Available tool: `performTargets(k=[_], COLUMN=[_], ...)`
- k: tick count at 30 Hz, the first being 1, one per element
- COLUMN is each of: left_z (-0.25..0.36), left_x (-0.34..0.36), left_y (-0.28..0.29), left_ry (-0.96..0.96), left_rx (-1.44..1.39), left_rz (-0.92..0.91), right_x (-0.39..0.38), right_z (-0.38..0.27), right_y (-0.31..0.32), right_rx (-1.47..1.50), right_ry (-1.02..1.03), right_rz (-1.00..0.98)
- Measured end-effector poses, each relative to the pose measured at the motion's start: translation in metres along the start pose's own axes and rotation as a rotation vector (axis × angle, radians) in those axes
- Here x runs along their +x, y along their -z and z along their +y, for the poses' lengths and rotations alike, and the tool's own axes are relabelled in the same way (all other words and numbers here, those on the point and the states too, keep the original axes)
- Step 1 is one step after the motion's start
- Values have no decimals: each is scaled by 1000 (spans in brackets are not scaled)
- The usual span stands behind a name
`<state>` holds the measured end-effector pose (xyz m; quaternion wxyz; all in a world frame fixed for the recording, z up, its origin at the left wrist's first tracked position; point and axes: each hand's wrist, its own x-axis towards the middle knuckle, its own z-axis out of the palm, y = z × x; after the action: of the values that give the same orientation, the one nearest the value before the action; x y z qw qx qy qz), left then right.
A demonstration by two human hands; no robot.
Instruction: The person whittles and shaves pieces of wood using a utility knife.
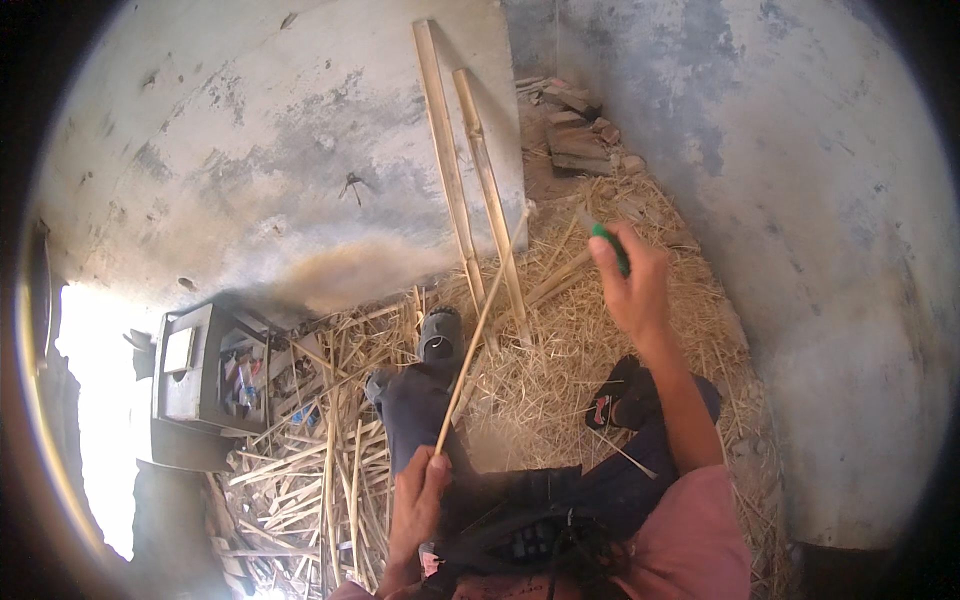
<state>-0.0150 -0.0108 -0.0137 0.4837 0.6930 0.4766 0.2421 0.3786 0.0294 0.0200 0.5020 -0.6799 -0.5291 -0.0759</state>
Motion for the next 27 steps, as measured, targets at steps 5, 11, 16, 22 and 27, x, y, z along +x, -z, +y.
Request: performTargets(k=[5, 11, 16, 22, 27], left_z=[0, 18, 38, 41, 36], left_x=[21, 34, 34, 31, 29], left_y=[5, 2, -4, -6, -5], left_ry=[58, -57, -121, -260, -324], left_rx=[-254, -193, -20, 160, 218], left_rz=[-115, -98, -48, -24, -43], right_x=[-45, -80, -90, -83, -78], right_z=[-41, -75, -84, -84, -76], right_y=[-43, -56, -59, -55, -55], right_rx=[189, 226, 258, 203, 159], right_ry=[187, 399, 425, 463, 461], right_rz=[-281, -439, -423, -391, -334])
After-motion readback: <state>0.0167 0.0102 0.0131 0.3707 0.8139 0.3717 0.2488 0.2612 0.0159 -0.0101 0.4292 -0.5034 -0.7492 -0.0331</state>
